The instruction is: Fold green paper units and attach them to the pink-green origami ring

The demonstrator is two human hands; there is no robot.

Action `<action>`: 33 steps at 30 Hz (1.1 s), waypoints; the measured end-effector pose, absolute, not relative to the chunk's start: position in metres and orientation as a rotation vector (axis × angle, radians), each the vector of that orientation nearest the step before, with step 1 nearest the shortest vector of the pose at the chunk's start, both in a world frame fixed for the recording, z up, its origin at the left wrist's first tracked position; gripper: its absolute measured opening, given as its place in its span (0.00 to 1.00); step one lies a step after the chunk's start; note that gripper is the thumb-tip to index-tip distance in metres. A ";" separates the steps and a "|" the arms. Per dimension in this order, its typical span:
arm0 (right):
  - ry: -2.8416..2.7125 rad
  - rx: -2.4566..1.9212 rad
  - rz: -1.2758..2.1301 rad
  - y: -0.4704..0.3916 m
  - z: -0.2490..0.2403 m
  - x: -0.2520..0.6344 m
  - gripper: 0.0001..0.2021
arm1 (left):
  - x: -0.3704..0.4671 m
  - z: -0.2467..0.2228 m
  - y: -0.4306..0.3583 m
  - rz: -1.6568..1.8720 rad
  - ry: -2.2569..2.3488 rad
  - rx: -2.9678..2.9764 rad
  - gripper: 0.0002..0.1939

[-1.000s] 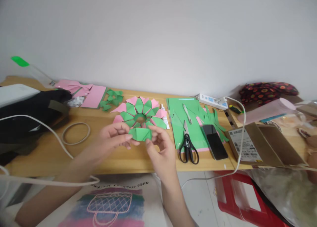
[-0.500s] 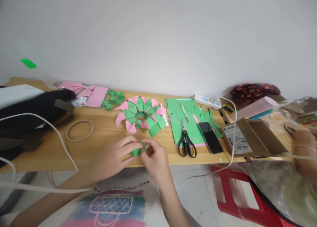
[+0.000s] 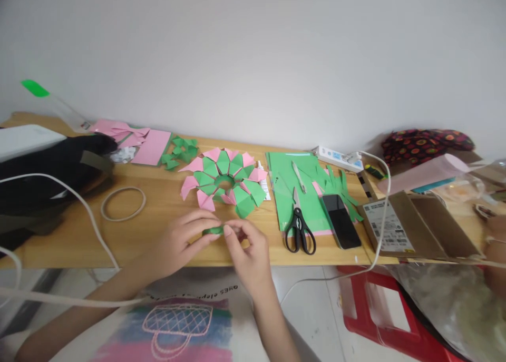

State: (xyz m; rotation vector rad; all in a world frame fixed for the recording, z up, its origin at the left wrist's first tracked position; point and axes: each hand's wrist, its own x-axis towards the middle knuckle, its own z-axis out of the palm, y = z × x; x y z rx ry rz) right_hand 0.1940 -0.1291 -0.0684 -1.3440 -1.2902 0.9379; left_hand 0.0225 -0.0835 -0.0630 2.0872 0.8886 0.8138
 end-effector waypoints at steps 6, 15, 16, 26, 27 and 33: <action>-1.249 -1.317 1.024 -0.122 -0.067 0.199 0.04 | 0.030 -0.055 -0.076 0.729 0.959 1.543 0.11; -1.107 -1.265 1.252 -0.112 -0.057 0.204 0.12 | 0.030 -0.052 -0.068 0.626 0.831 1.262 0.15; -1.096 -1.262 1.267 -0.112 -0.057 0.204 0.13 | 0.030 -0.052 -0.068 0.621 0.824 1.245 0.15; -0.999 -1.255 1.306 -0.114 -0.059 0.204 0.14 | 0.030 -0.052 -0.069 0.665 0.798 1.135 0.17; -0.994 -1.254 1.307 -0.114 -0.059 0.204 0.14 | 0.030 -0.052 -0.069 0.675 0.813 1.148 0.14; -0.974 -1.244 1.307 -0.116 -0.059 0.204 0.14 | 0.030 -0.050 -0.073 0.729 0.842 1.200 0.10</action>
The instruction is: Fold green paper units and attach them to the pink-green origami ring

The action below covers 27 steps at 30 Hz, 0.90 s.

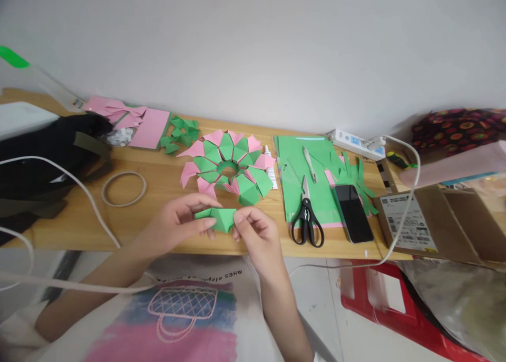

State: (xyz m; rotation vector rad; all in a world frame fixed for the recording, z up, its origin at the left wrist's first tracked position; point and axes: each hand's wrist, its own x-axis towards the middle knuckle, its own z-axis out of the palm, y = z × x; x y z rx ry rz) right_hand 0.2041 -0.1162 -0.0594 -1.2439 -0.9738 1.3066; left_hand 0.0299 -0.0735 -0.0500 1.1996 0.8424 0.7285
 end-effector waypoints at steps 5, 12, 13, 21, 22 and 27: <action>-0.951 -1.212 1.303 -0.119 -0.061 0.205 0.14 | 0.027 -0.048 -0.077 0.780 0.840 1.326 0.15; -0.899 -1.176 1.306 -0.121 -0.066 0.204 0.15 | 0.029 -0.046 -0.078 0.519 0.890 1.339 0.20; -0.891 -1.177 1.308 -0.121 -0.066 0.204 0.15 | 0.029 -0.046 -0.077 0.531 0.896 1.415 0.20; -0.832 -1.183 1.332 -0.119 -0.064 0.202 0.17 | 0.028 -0.044 -0.076 0.623 0.797 1.595 0.10; -0.823 -1.184 1.335 -0.119 -0.064 0.202 0.17 | 0.028 -0.045 -0.076 0.628 0.790 1.554 0.09; -0.771 -1.190 1.340 -0.117 -0.061 0.200 0.19 | 0.029 -0.045 -0.074 0.693 0.809 1.394 0.08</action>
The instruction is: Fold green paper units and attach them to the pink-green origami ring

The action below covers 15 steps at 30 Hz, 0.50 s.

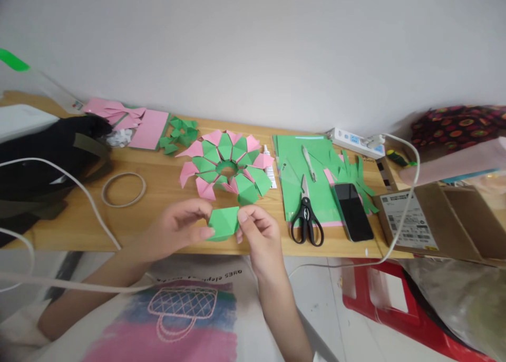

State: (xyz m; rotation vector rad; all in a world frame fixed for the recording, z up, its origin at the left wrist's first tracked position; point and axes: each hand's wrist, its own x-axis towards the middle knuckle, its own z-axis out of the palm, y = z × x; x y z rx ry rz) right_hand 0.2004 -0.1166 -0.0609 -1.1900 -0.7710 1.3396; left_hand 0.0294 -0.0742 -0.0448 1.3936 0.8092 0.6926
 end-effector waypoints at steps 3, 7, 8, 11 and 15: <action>-0.736 -1.197 1.325 -0.115 -0.060 0.199 0.19 | 0.029 -0.043 -0.074 0.665 0.791 1.401 0.09; -0.715 -1.209 1.297 -0.113 -0.060 0.198 0.19 | 0.029 -0.041 -0.075 0.600 0.741 1.463 0.08; -0.716 -1.214 1.291 -0.113 -0.061 0.198 0.18 | 0.029 -0.042 -0.075 0.590 0.749 1.476 0.08; -0.728 -1.230 1.271 -0.112 -0.062 0.199 0.17 | 0.030 -0.044 -0.074 0.588 0.815 1.489 0.07; -0.777 -1.269 1.216 -0.114 -0.064 0.200 0.14 | 0.031 -0.045 -0.072 0.609 0.875 1.489 0.09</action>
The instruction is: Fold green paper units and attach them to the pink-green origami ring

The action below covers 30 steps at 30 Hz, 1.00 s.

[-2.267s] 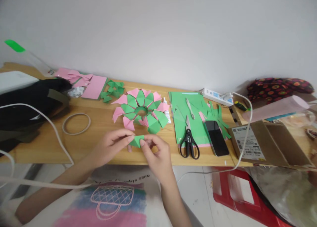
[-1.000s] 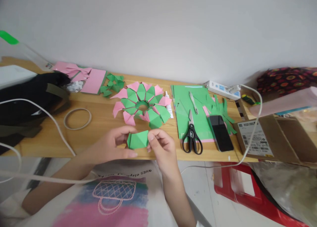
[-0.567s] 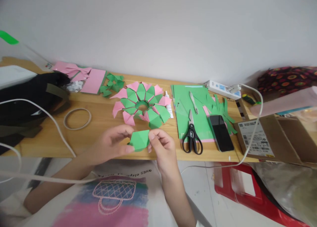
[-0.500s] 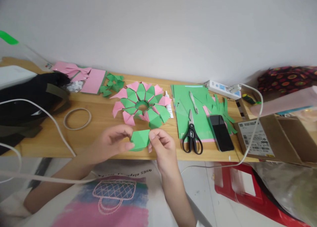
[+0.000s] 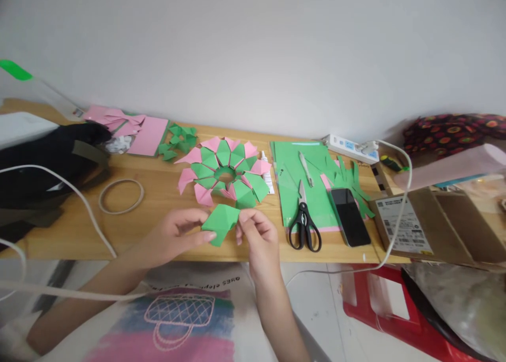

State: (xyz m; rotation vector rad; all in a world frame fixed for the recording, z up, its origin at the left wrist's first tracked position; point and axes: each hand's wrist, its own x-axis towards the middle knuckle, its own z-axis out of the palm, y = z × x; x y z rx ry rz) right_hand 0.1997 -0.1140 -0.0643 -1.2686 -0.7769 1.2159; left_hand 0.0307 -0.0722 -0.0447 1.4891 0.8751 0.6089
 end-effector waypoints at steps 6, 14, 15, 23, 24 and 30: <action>-0.880 -1.363 1.013 -0.119 -0.068 0.200 0.09 | 0.029 -0.044 -0.073 0.605 0.883 1.467 0.09; -1.039 -1.464 0.717 -0.125 -0.072 0.201 0.06 | 0.032 -0.047 -0.071 0.643 0.938 1.391 0.09; -1.067 -1.474 0.689 -0.125 -0.072 0.201 0.06 | 0.032 -0.047 -0.071 0.650 0.933 1.373 0.08; -1.330 -1.456 0.458 -0.124 -0.071 0.200 0.07 | 0.033 -0.047 -0.070 0.744 0.913 1.233 0.08; -1.357 -1.444 0.431 -0.123 -0.070 0.200 0.08 | 0.033 -0.047 -0.070 0.747 0.912 1.217 0.08; -1.663 -1.356 0.039 -0.117 -0.067 0.199 0.15 | 0.034 -0.048 -0.070 0.746 0.881 1.176 0.07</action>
